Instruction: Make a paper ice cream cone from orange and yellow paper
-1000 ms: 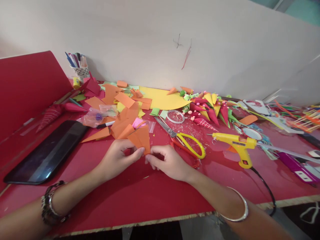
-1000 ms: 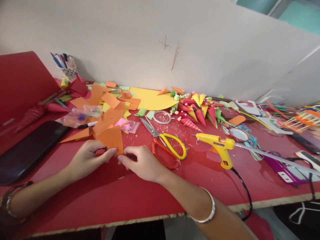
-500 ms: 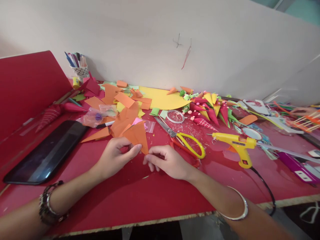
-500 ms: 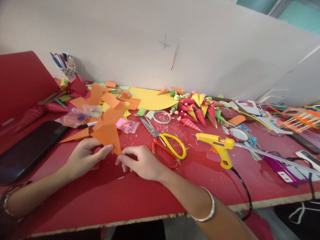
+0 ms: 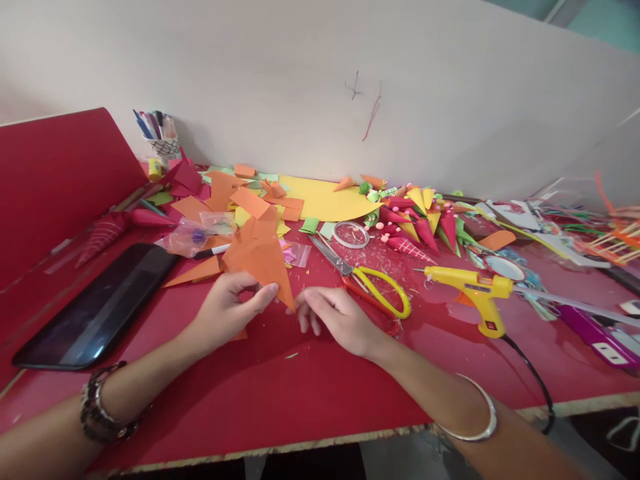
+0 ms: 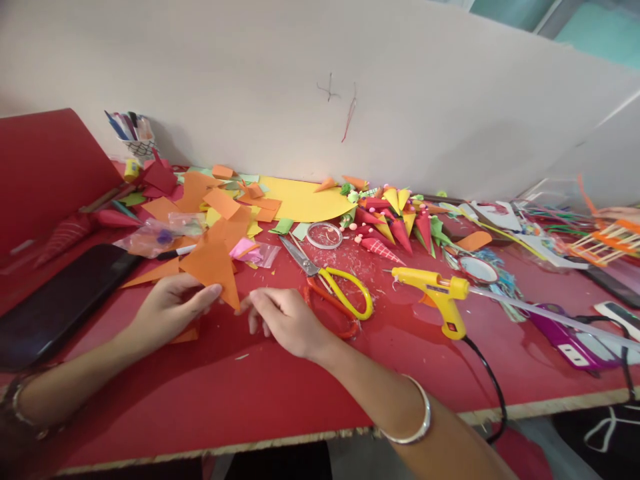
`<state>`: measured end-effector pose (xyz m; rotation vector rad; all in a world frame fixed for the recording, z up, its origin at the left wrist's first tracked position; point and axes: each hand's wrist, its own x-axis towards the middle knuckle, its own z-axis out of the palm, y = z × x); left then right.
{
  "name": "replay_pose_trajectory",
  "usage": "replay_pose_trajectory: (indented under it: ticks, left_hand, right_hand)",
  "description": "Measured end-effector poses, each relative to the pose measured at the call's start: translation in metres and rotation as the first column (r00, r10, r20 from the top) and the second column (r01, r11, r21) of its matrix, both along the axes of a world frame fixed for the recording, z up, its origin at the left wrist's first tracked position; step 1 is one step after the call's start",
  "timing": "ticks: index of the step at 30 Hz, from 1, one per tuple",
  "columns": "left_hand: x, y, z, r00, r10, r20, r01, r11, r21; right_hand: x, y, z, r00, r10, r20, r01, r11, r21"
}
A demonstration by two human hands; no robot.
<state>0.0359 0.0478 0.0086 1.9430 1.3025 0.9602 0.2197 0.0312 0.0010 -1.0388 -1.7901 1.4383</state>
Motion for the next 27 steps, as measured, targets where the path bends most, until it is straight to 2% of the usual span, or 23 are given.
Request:
replay_pose_trajectory:
  ticks: [3, 8, 13, 19, 27]
  left_hand:
    - [0.0038, -0.0025, 0.0002, 0.992, -0.120, -0.041, 0.118, 0.992, -0.039]
    - [0.0052, -0.0028, -0.0006, 0.976, -0.201, -0.084, 0.198, 0.979, -0.048]
    - [0.0049, -0.0029, -0.0035, 0.948, -0.319, -0.006, 0.319, 0.948, 0.017]
    - [0.0082, -0.0073, -0.0051, 0.983, -0.168, 0.080, 0.167, 0.986, 0.022]
    - [0.0072, -0.0058, -0.0086, 0.978, -0.124, 0.170, 0.138, 0.988, -0.071]
  right_hand:
    - [-0.0003, -0.0011, 0.0014, 1.000, 0.010, -0.028, -0.009, 1.000, 0.024]
    - [-0.0022, -0.0031, 0.0010, 0.999, 0.041, 0.032, -0.042, 0.999, 0.011]
    - [-0.0038, -0.0046, 0.0039, 0.994, 0.070, 0.078, -0.071, 0.997, 0.004]
    - [-0.0013, -0.0042, 0.0093, 0.990, 0.113, 0.084, -0.114, 0.994, 0.005]
    - [0.0011, -0.0028, 0.0060, 0.992, 0.111, 0.060, -0.108, 0.993, -0.053]
